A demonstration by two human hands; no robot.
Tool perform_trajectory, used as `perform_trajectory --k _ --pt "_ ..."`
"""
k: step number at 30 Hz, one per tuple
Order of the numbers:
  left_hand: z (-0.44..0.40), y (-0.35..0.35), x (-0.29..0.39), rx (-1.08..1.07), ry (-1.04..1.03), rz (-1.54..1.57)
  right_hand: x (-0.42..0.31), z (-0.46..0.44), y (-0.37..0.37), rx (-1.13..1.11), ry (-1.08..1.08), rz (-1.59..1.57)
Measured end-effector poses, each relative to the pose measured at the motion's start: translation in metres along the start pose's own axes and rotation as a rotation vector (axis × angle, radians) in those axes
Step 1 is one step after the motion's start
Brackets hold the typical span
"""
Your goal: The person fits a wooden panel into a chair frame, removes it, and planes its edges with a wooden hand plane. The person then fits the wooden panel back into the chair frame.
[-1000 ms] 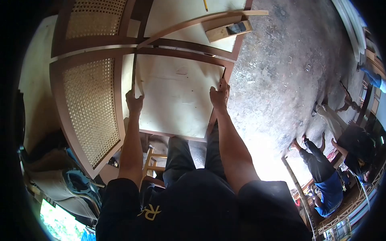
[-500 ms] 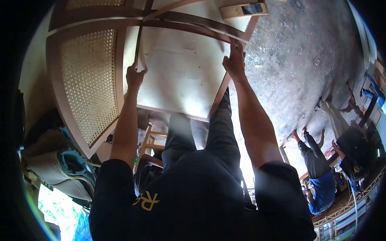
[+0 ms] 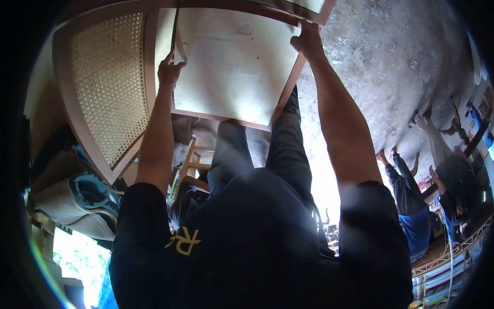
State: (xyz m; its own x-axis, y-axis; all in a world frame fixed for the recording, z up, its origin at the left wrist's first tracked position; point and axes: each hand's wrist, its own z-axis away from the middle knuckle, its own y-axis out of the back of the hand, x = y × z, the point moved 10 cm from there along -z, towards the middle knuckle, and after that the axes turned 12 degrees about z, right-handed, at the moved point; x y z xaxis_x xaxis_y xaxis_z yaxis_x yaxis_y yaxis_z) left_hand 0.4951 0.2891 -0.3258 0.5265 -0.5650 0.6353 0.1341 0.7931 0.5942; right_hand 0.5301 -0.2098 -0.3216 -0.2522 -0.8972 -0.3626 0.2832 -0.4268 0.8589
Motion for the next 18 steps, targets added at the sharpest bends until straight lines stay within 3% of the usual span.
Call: perform_trajectory --k 4,10,13,18 --pt "0.003 0.001 0.003 0.002 -0.001 0.048 0.016 -0.007 -0.014 -0.056 -0.035 -0.107" --pt "0.004 0.002 0.002 -0.026 0.046 0.069 0.002 -0.014 -0.002 0.012 0.117 0.013" --pt "0.000 -0.003 0.000 -0.030 -0.029 0.085 0.006 -0.018 -0.006 0.012 0.122 0.057" --pt "-0.002 -0.004 0.000 -0.053 -0.012 0.016 0.008 -0.007 -0.003 0.168 0.117 0.057"
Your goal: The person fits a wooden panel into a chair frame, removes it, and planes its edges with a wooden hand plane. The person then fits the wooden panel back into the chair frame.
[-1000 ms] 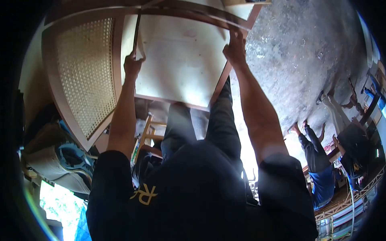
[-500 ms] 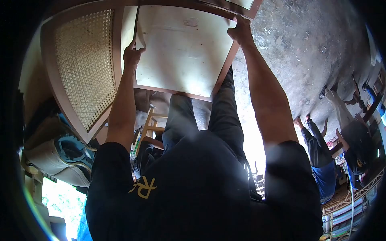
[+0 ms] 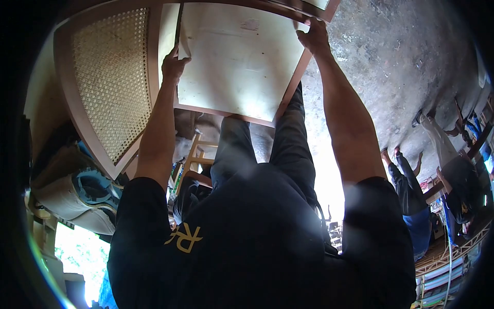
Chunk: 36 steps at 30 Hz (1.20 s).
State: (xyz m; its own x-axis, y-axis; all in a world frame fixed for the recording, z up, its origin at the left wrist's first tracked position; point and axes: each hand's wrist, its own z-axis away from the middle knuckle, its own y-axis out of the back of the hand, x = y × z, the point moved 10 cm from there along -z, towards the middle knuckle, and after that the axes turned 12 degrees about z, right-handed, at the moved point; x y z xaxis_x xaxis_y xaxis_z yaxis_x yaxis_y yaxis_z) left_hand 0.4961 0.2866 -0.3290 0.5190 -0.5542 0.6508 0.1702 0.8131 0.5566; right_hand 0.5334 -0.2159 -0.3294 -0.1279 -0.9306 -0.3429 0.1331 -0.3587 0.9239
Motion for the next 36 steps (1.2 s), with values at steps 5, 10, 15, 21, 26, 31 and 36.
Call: perform_trajectory --k 5,10,15,21,26,31,36 --pt "0.010 0.003 0.017 -0.023 0.002 -0.085 0.005 0.019 0.009 0.014 -0.109 -0.147" --pt "0.013 0.007 0.009 0.080 -0.017 -0.172 -0.004 0.111 0.017 0.051 -0.518 -0.193" --pt "0.028 0.011 0.008 0.176 -0.003 -0.213 -0.020 0.185 -0.044 -0.135 -0.694 -0.328" --pt "0.023 0.017 -0.015 0.225 0.040 -0.211 -0.049 0.185 -0.039 -0.054 -0.658 -0.259" --pt "0.026 0.016 -0.003 0.170 0.094 -0.116 -0.025 0.197 -0.057 -0.063 -0.823 -0.362" --pt "0.028 0.018 0.007 0.131 0.088 -0.081 -0.023 0.194 -0.044 0.106 -0.722 -0.272" --pt "0.027 0.015 0.005 0.136 0.082 -0.099 -0.014 0.196 -0.050 0.054 -0.735 -0.392"
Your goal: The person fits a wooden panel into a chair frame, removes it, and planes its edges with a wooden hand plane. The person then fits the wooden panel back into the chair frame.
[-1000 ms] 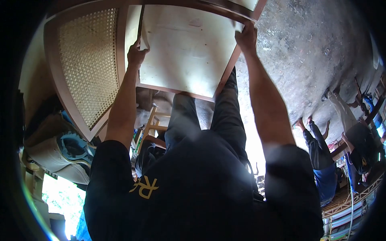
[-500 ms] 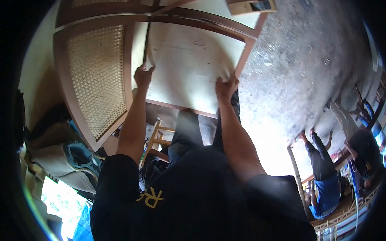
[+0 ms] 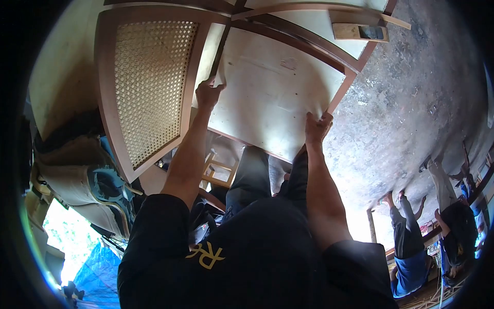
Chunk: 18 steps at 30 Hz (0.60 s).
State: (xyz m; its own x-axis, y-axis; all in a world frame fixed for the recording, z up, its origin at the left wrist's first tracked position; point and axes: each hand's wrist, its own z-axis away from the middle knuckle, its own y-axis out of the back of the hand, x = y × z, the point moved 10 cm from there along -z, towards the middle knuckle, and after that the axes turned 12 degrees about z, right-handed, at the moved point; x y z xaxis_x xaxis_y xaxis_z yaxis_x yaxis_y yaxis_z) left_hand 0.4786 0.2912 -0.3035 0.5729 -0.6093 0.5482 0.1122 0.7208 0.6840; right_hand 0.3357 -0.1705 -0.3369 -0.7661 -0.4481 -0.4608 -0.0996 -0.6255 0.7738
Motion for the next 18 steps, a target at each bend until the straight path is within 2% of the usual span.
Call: perform_trajectory --k 7,10,18 --pt "0.004 -0.001 -0.001 0.055 0.022 0.019 -0.017 -0.001 0.008 -0.035 0.039 -0.007" --pt "0.003 -0.002 -0.001 0.068 0.010 0.023 -0.028 0.005 0.012 -0.132 -0.025 -0.123" --pt "0.000 0.000 -0.003 0.065 -0.024 -0.020 -0.008 0.004 0.004 -0.088 -0.001 -0.084"
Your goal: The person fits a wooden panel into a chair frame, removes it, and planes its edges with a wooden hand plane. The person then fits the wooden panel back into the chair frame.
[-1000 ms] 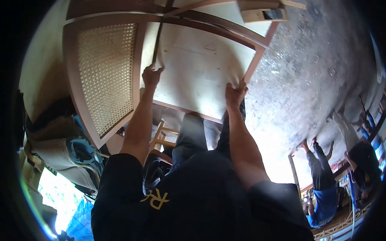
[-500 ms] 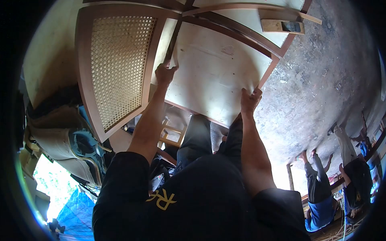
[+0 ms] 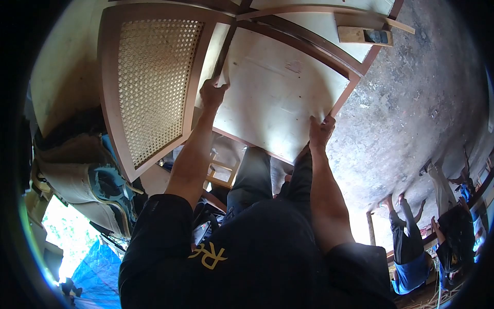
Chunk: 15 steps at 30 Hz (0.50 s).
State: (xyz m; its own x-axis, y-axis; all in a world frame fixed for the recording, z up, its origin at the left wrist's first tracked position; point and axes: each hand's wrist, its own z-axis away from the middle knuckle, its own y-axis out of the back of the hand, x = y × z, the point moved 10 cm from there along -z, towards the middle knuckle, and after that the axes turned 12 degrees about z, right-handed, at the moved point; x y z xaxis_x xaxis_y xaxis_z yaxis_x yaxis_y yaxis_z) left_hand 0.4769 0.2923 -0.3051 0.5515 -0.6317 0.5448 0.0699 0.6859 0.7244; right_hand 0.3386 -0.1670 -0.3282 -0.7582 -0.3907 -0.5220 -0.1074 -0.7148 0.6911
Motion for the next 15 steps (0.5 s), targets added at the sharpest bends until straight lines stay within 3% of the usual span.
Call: perform_trajectory --k 4,7,13,15 --pt "0.000 0.001 -0.004 0.023 0.019 0.035 0.005 -0.001 -0.005 -0.038 -0.038 -0.081" --pt "-0.002 -0.001 -0.014 0.019 0.010 0.052 0.036 -0.012 -0.017 0.034 0.094 -0.021" --pt "-0.005 -0.002 -0.014 -0.006 0.004 -0.014 -0.006 0.000 0.006 0.088 0.032 0.163" --pt "-0.005 -0.002 -0.014 -0.021 0.026 -0.031 -0.016 -0.001 0.010 0.014 0.021 0.085"
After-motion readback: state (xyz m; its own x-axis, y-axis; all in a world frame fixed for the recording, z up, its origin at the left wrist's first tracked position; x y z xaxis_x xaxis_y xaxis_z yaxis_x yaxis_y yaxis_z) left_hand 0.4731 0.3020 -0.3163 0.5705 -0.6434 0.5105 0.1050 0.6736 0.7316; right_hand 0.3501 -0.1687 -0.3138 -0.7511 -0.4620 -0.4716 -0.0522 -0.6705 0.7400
